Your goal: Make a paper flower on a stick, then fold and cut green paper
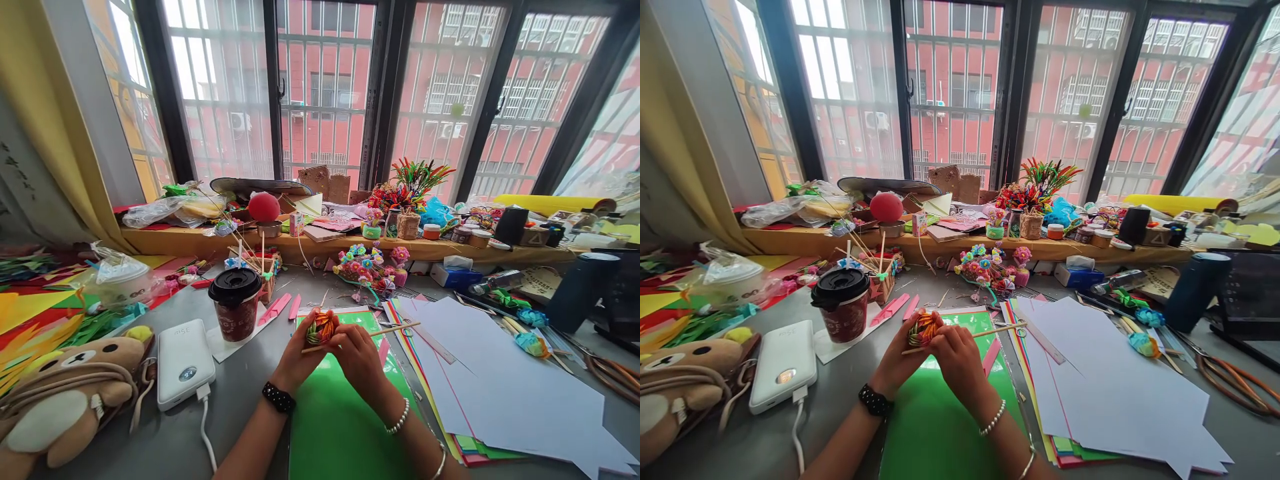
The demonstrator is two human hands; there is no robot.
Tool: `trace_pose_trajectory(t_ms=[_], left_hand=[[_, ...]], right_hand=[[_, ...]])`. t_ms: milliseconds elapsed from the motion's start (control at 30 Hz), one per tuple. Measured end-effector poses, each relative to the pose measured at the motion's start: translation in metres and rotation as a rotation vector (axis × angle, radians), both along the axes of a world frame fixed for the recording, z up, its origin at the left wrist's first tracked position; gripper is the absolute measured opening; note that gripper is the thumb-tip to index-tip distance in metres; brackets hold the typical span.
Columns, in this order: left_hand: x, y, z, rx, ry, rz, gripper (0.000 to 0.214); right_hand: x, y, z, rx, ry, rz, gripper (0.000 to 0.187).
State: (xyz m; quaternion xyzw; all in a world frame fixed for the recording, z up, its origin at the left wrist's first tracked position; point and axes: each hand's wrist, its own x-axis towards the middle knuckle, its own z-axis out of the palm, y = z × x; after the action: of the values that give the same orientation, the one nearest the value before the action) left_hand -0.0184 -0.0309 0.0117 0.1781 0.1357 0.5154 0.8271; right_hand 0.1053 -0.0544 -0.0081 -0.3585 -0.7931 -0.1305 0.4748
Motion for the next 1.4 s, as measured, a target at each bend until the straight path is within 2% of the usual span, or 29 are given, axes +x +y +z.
trace_pose_trajectory(t_ms=[100, 267, 567, 967, 1400], left_hand=[[-0.0007, 0.0011, -0.0016, 0.0, -0.021, 0.017, 0.012], [0.0003, 0.0012, -0.0035, 0.027, -0.039, 0.018, 0.009], [0.0027, 0.0002, -0.0009, 0.0, -0.019, 0.011, 0.011], [0.0006, -0.0001, -0.0031, 0.006, -0.033, 0.032, 0.007], [-0.0002, -0.0011, -0.0044, 0.005, -0.042, -0.007, 0.006]], right_hand=[[0.0036, 0.0027, 0.0013, -0.065, 0.031, -0.042, 0.016], [0.0093, 0.0089, -0.0011, -0.164, 0.035, -0.088, 0.025], [0.0062, 0.0083, 0.0023, -0.267, 0.11, -0.036, 0.028], [0.0045, 0.0055, 0.0044, -0.308, 0.144, -0.042, 0.027], [0.0039, 0.0053, 0.0036, -0.306, 0.125, -0.068, 0.027]])
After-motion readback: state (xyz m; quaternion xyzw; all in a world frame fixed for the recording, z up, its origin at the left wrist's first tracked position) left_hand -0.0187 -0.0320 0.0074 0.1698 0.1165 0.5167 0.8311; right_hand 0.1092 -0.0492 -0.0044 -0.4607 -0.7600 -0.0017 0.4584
